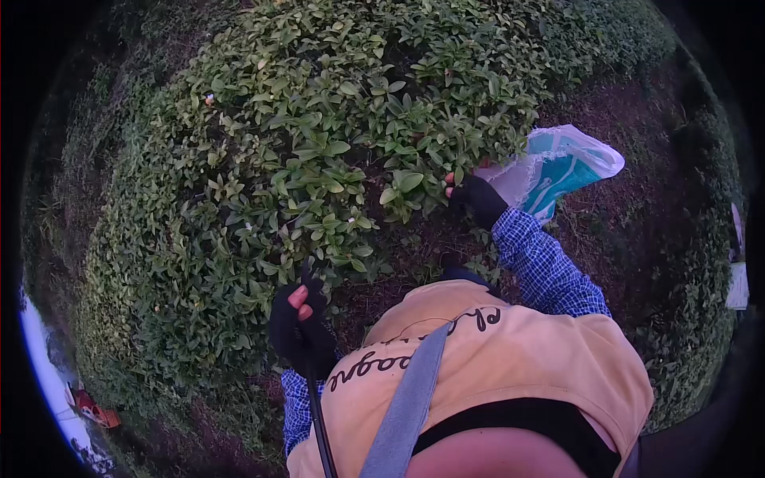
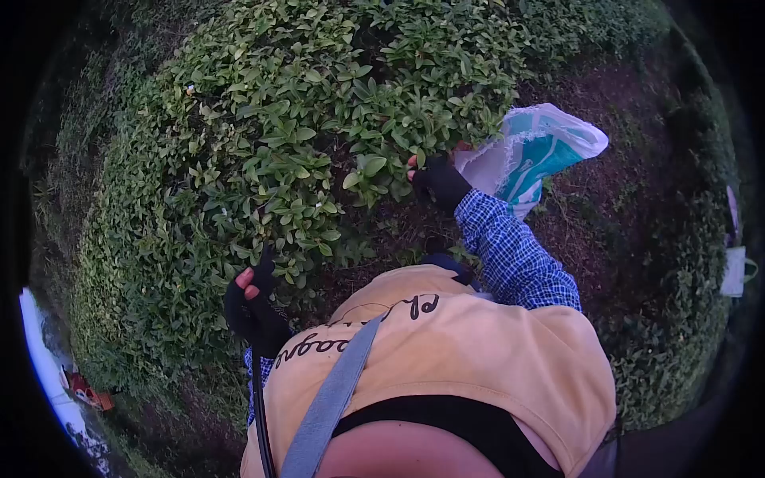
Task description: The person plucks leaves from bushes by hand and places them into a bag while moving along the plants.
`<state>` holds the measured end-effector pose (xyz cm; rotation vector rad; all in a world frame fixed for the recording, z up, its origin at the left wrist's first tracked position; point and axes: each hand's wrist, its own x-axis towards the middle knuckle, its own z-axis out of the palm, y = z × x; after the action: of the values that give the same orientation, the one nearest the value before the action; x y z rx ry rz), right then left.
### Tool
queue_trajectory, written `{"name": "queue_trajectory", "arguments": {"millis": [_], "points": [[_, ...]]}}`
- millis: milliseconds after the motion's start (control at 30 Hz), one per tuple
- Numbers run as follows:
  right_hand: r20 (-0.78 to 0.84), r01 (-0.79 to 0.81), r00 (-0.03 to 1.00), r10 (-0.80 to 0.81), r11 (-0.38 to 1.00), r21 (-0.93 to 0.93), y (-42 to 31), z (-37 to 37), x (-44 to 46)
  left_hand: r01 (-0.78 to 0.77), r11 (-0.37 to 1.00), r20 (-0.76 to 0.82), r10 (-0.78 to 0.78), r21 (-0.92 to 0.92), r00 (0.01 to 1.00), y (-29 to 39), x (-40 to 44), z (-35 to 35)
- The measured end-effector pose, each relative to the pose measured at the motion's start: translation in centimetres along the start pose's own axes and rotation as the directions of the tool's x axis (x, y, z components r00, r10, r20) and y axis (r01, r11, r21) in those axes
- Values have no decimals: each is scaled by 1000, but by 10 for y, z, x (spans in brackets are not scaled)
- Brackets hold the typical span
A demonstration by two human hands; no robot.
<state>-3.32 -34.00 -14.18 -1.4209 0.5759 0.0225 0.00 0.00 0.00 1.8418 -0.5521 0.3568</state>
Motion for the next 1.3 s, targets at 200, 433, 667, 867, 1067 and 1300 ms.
{"name": "queue_trajectory", "arguments": {"millis": [200, 433, 667, 867, 1067, 1300], "points": [[-447, 42, 895, -13, 998, 56, -5, -34, 0, -64, 998, 33, 63, 27, 997, -6, -2, -7], [-380, 60, 873, -305, 840, -539, -39, -11, 38, -180, 982, 151, 170, 52, 974, -14, 2, 5], [-94, 131, 948, -304, 642, -756, 5, -40, 48, 52, 998, 39, -51, -43, 998, -12, 7, 50], [274, -39, 958, 84, 986, -164, 47, -78, 37, 24, 999, 74, -27, 40, 997, -1, 45, 94], [-32, -6, 999, 15, 961, 275, -47, -142, 55, 12, 1000, 74, -10, -28, 997, 5, 71, 141], [-224, 292, 851, -475, 782, -551, -84, -194, 131, -95, 995, 77, 93, 25, 993, 4, 78, 173]]}}
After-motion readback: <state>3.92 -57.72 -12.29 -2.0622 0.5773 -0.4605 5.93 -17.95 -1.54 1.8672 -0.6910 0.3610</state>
